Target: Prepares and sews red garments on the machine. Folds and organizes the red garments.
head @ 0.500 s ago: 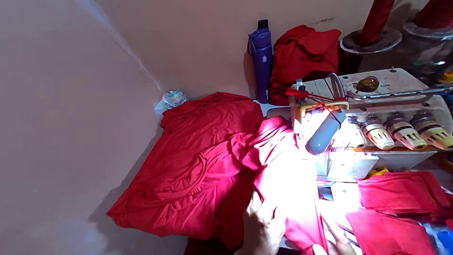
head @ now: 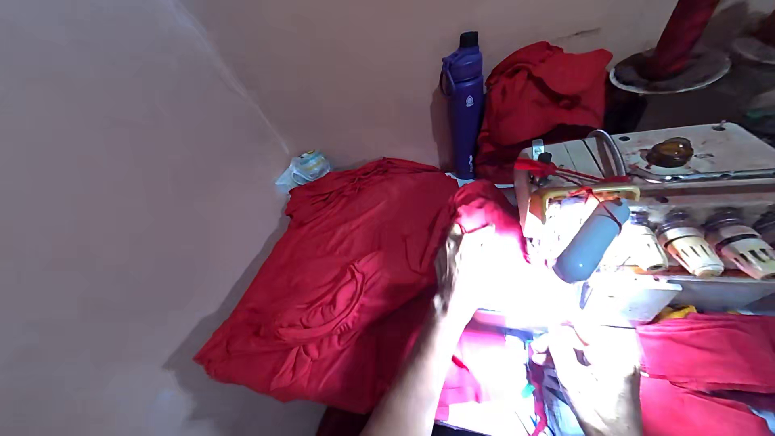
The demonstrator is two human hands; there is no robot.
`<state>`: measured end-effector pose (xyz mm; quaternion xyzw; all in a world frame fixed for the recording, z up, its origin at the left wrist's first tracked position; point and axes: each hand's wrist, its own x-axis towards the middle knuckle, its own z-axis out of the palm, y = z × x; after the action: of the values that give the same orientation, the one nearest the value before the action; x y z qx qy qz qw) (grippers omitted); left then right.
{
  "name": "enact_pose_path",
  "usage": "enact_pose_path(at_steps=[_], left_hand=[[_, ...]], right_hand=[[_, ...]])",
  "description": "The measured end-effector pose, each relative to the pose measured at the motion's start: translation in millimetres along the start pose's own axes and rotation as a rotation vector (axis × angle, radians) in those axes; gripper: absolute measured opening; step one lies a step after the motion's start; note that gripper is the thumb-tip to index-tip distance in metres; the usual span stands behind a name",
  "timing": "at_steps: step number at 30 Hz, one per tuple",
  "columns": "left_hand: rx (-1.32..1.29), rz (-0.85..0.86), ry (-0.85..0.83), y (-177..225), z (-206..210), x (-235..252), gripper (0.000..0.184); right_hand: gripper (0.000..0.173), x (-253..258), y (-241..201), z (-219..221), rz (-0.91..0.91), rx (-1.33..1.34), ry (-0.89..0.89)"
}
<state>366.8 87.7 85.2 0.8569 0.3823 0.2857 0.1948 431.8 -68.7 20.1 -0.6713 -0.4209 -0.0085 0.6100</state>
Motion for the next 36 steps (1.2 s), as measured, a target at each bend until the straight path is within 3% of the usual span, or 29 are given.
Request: enact_pose_path(at_steps=[3,5,8,10,13,15,17,19,23,24,26,29,31,34,36], left_hand=[[-0.225,0.038,0.024,-25.6,5.2,26.6,0.029],[-0.480,-0.121,0.075,-36.9,5.5,22.4,0.034],[-0.928,-0.412,0.256,-33.9,-8.5,-30.0,0.035],[-1.133,-0.557,0.363,-26.9,-16.2,-79.2,0.033],[-1.334,-0.741,0.346,-14.8,-16.3,-132.7,0.029],[-1.433,-0.776,0.316,-13.2,-12.2,-149.3,0.027],[-1.433,-0.735,0.325,-15.9,-7.3,-154.9,0.026],[-1.233,-0.590,0.339,-26.9,-1.1,-158.2,0.024],[-0.354,-0.140,0.536,-49.8,9.4,-158.4,0.043],[-0.237,-0.044,0.589,-48.8,7.4,-154.4,0.042],[-0.275,0.099,0.580,-40.4,1.9,-146.8,0.032],[-0.490,0.224,0.378,-27.0,1.1,-137.5,0.030],[-0.583,0.202,0.317,-24.3,5.9,-134.9,0.028],[-0.733,0.121,0.312,-23.8,4.3,-129.1,0.009],[-0.734,0.064,0.302,-22.1,-5.2,-122.3,0.009]], right_hand=[[0.031,-8.9,-5.9,-0.7,0.037,0.087,-0.016],[0.028,-16.5,-7.6,-2.6,0.058,0.164,-0.018],[0.016,-27.7,-6.9,-2.0,0.086,0.259,-0.032],[0.016,-33.0,-5.0,4.1,0.144,0.380,-0.157],[0.026,-28.2,-11.6,16.7,0.310,0.591,-0.340],[0.018,-23.0,-19.7,27.7,0.432,0.711,-0.317],[0.013,-20.1,-23.0,34.8,0.518,0.782,-0.257],[0.015,-21.0,-22.9,35.3,0.527,0.789,-0.229],[0.016,-22.3,-22.8,31.5,0.495,0.745,-0.197],[0.015,-21.5,-22.8,31.6,0.487,0.754,-0.185],[0.012,-19.8,-22.7,33.1,0.468,0.773,-0.171],[0.013,-17.4,-25.1,35.5,0.455,0.813,-0.179],[0.018,-15.8,-26.0,38.1,0.471,0.813,-0.168],[0.026,-15.9,-24.3,36.5,0.466,0.877,-0.153],[0.024,-17.0,-22.1,31.8,0.455,0.841,-0.139]])
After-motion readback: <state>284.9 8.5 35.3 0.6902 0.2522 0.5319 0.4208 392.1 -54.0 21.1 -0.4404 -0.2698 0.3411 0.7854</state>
